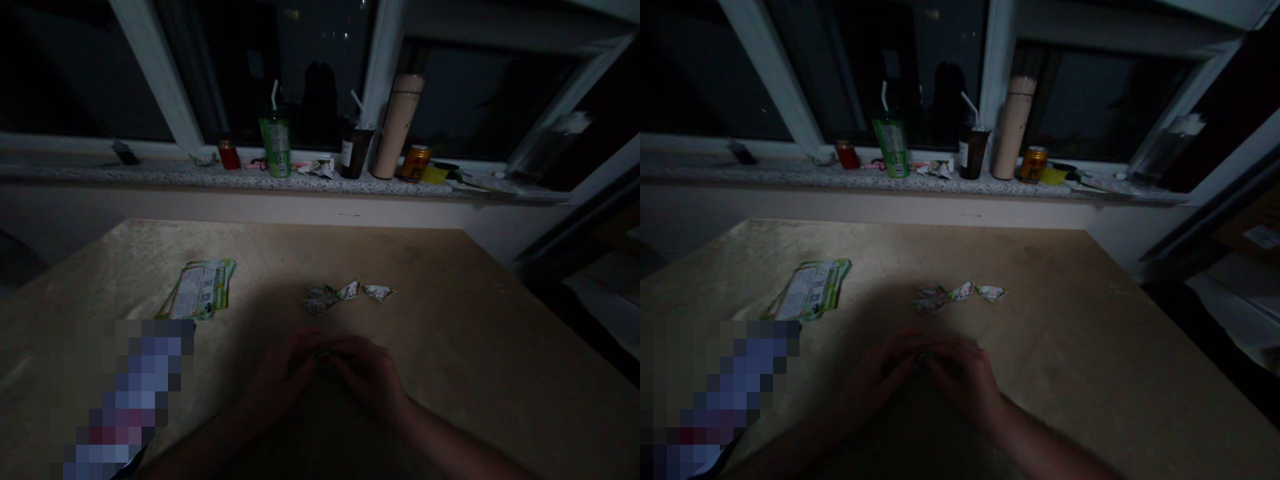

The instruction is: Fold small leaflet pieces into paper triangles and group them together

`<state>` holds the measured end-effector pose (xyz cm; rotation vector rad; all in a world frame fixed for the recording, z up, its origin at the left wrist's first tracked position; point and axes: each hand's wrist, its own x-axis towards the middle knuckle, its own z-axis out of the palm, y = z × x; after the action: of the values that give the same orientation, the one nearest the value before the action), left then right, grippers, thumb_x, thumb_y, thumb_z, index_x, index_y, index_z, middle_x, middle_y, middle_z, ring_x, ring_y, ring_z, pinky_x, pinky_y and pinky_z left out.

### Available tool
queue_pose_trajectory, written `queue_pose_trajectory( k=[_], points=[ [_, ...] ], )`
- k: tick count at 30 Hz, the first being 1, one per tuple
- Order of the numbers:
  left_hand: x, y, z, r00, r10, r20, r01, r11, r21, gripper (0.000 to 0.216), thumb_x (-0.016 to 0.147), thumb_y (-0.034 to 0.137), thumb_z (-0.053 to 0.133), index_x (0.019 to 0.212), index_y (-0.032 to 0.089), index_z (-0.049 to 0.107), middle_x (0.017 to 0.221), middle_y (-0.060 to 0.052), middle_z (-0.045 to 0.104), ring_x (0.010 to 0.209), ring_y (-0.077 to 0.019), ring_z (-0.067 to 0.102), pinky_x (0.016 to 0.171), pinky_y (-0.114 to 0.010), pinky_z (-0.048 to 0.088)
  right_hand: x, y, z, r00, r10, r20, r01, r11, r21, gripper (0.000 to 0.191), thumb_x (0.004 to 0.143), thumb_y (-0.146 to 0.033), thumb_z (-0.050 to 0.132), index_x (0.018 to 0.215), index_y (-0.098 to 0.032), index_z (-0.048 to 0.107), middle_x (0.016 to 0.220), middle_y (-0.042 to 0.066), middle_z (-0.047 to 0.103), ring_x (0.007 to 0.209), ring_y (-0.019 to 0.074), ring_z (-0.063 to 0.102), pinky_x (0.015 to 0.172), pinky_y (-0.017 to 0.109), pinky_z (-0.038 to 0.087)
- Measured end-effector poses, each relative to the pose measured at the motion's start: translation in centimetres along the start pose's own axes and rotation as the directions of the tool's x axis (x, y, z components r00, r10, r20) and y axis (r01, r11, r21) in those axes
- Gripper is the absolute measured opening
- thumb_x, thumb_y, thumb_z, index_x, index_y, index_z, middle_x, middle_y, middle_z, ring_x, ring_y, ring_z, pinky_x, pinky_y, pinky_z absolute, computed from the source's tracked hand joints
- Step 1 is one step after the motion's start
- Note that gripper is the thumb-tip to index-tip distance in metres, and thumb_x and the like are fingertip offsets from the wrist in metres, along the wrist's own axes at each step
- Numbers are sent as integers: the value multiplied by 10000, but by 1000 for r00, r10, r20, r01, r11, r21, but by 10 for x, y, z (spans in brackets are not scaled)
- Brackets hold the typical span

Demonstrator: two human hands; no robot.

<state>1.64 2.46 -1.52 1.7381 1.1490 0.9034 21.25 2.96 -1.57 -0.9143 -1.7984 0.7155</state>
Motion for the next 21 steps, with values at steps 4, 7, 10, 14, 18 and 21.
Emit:
queue_pose_trajectory(
  k=[4,7,10,14,18,21],
  points=[
    [2,2,-1,1000,-6,-4,6,999,-37,363,870,204,499,1230,247,488,1148,-34,659,1057,-213,621,916,-347,490,1,1,0,996,83,-13,-83,996,19,124,833,-228,629,937,-220,697,920,51,736,826,187,698,752,296,558],
    [5,4,-2,1000,-4,-18,3,999,-45,324,871,217,497,1194,229,517,1130,-45,663,1048,-221,624,905,-351,497,2,1,-1,991,131,-22,-130,990,49,134,827,-228,626,936,-207,701,927,66,736,831,203,702,742,310,565],
    [5,5,-4,999,2,-37,-3,999,-40,292,864,217,502,1152,229,553,1134,-44,656,1038,-223,625,906,-354,495,4,1,-1,984,175,-32,-171,980,103,142,827,-233,617,933,-205,707,916,69,740,828,211,703,739,318,569],
    [5,4,-5,998,-1,-62,0,1000,-26,272,867,215,500,1124,238,586,1162,-40,640,1051,-224,614,925,-364,480,6,4,-1,967,255,-22,-246,950,194,158,830,-271,611,928,-198,712,896,73,742,803,211,705,712,307,574],
    [5,6,-6,999,4,-55,-6,1000,-23,270,888,209,469,1122,250,598,1118,-21,655,1048,-205,612,937,-348,471,6,7,-1,946,325,13,-317,910,266,173,825,-278,611,945,-197,706,912,71,740,809,207,703,695,290,570],
    [5,7,-7,998,13,-67,-14,1000,-7,267,895,217,451,1099,250,619,1135,-19,644,1073,-209,592,964,-360,447,6,6,-2,937,349,23,-341,894,292,173,823,-273,606,943,-200,707,893,57,741,785,198,700,676,280,566]
  ],
)
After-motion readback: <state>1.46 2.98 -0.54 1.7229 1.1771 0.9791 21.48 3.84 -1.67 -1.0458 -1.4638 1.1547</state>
